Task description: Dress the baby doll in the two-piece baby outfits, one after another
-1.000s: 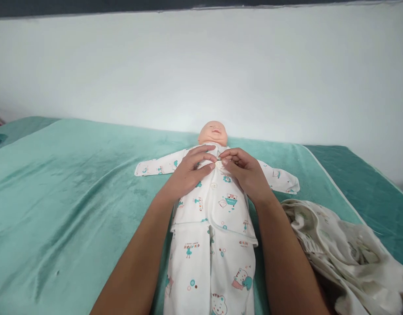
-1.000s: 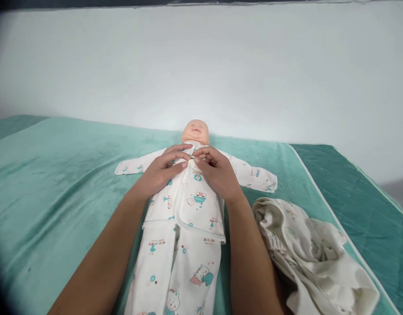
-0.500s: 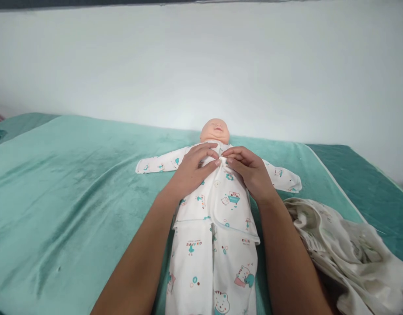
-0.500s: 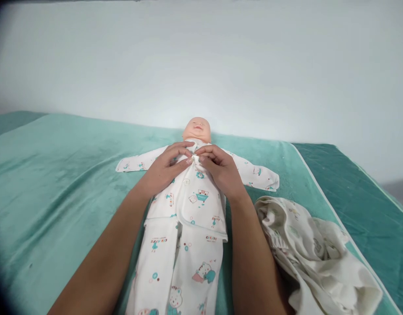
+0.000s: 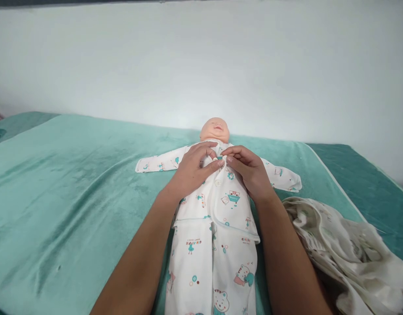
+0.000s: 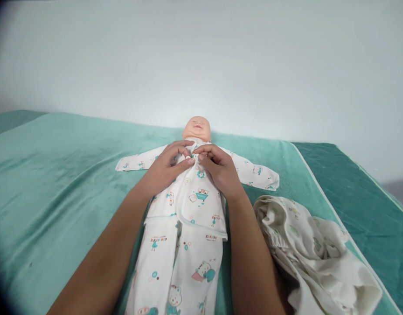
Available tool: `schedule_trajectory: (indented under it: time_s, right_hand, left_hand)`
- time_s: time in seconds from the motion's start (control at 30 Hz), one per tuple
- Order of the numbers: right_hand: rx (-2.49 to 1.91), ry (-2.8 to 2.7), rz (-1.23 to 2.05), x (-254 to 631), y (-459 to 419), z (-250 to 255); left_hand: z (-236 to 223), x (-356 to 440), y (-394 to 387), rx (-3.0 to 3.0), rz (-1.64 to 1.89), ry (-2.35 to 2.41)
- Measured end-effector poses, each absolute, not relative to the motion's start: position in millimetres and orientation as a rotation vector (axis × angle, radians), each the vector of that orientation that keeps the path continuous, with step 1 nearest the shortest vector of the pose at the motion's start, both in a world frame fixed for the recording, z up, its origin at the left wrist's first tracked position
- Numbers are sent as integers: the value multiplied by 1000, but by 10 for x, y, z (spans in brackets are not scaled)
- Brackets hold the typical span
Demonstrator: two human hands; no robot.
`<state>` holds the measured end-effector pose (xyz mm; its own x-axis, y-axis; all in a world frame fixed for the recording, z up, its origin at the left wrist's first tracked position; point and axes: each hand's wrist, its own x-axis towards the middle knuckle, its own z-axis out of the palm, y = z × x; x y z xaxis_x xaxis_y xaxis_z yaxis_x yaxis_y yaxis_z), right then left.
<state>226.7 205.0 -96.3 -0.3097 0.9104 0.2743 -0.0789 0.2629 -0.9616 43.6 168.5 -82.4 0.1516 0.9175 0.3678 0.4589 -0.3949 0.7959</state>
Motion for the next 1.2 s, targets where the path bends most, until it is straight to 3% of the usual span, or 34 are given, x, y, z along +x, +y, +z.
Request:
schedule_trajectory:
  time_s: [0.43, 0.9, 1.2]
  right_hand:
    - [-927, -1409, 1053, 2212, 2035, -931]
    - [-942, -1274, 1125, 2198, 2025, -908]
    - [-920, -1180, 1103, 2229, 2015, -897]
  left_hand:
    - [-898, 469, 1733, 1735, 1397, 1362]
    - [-983, 367, 1812, 1364, 1570, 1548]
    - [-976, 148, 1864, 930, 1778, 1303]
